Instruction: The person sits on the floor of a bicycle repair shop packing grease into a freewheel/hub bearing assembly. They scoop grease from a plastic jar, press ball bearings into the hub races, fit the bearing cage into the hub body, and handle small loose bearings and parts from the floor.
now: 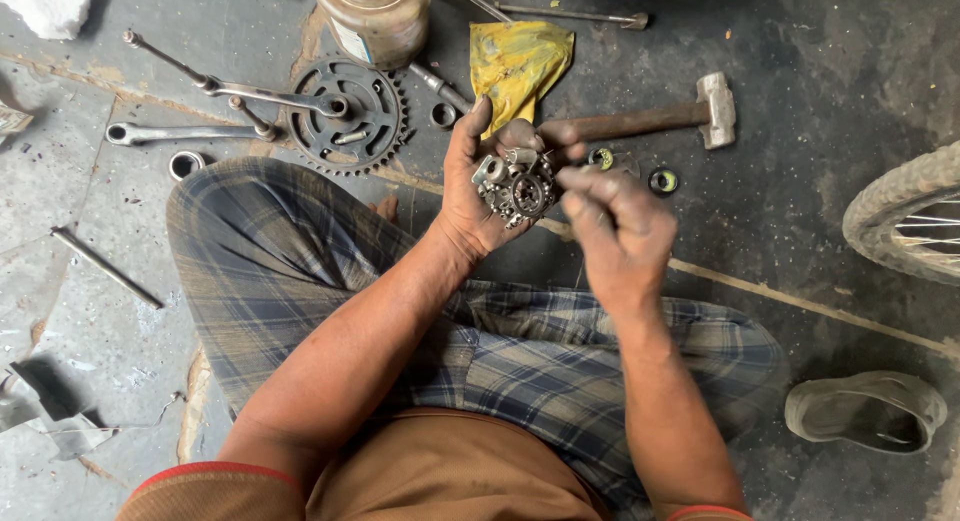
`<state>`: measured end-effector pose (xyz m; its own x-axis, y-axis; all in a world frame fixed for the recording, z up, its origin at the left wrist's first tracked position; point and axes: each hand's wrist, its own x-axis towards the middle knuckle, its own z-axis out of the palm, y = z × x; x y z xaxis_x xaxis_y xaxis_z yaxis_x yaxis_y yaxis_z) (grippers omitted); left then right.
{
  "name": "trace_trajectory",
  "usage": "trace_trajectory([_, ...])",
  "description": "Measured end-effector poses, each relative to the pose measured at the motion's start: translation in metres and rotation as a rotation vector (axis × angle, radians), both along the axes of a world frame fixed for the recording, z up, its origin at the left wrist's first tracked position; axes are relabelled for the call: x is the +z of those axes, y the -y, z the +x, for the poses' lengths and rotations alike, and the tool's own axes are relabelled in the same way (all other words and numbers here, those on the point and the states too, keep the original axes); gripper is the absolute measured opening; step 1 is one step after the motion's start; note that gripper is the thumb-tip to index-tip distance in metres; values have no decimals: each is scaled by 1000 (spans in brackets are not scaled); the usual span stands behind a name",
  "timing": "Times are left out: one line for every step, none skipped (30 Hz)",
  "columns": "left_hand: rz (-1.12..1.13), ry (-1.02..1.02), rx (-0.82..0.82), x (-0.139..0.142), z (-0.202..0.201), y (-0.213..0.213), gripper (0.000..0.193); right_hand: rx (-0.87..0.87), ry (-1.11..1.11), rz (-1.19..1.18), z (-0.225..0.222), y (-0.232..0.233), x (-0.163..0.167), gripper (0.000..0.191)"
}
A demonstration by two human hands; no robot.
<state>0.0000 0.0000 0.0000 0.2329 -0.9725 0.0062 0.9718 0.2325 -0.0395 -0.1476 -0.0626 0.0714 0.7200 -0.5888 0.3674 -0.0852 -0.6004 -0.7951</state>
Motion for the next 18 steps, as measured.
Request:
trace_trajectory([35, 4, 7, 0, 0, -1, 62, -68, -32, 80, 0, 0, 4, 16])
trace_trajectory([20, 51, 14, 0, -1, -1, 61, -66, -58, 86, 2, -1, 7, 17])
trace_trajectory([5, 99, 18, -1, -2, 0, 60, -66, -83, 92, 4, 0, 10, 18])
trace_trajectory([-11, 148, 21, -1, -2, 1, 59, -69, -107, 97, 5, 1, 13, 19])
trace_trajectory([0, 171, 14, -2, -2, 2, 60, -65, -144, 20, 5, 2, 16, 18])
trace_trajectory([12, 194, 9, -4, -2, 1, 61, -60, -182, -56, 4, 3, 19, 17])
trace_trajectory([26, 216, 4, -6, -3, 0, 61, -54, -220, -130, 3, 3, 21, 16])
trace_trajectory([79, 238, 1, -7, -3, 0, 61, -48, -250, -173, 4, 3, 23, 17])
trace_trajectory([129, 262, -4, -9, -2, 0, 62, -44, -279, -217, 4, 4, 25, 17])
trace_trajectory([178, 286, -9, -10, -2, 1, 62, -40, -308, -261, 5, 5, 26, 18])
trace_trajectory([211, 324, 5, -11, -2, 1, 60, -58, -345, -276, 5, 3, 27, 18])
trace_trajectory([243, 363, 19, -12, -2, 1, 59, -75, -381, -290, 6, 2, 27, 19])
trace_trajectory([273, 402, 34, -12, -2, 2, 58, -94, -417, -306, 8, 1, 27, 20])
trace_trajectory([283, 399, 29, -12, -2, 2, 58, -103, -423, -327, 9, 0, 27, 21])
trace_trajectory([294, 396, 25, -11, -1, 1, 57, -111, -430, -347, 10, -2, 26, 21])
trace_trajectory([304, 395, 21, -10, 0, 0, 57, -119, -435, -367, 11, -4, 25, 21])
trace_trajectory([305, 388, 20, -9, 2, -1, 57, -119, -427, -371, 12, -6, 23, 21])
trace_trajectory([307, 380, 20, -8, 3, -2, 58, -119, -419, -374, 13, -8, 22, 22])
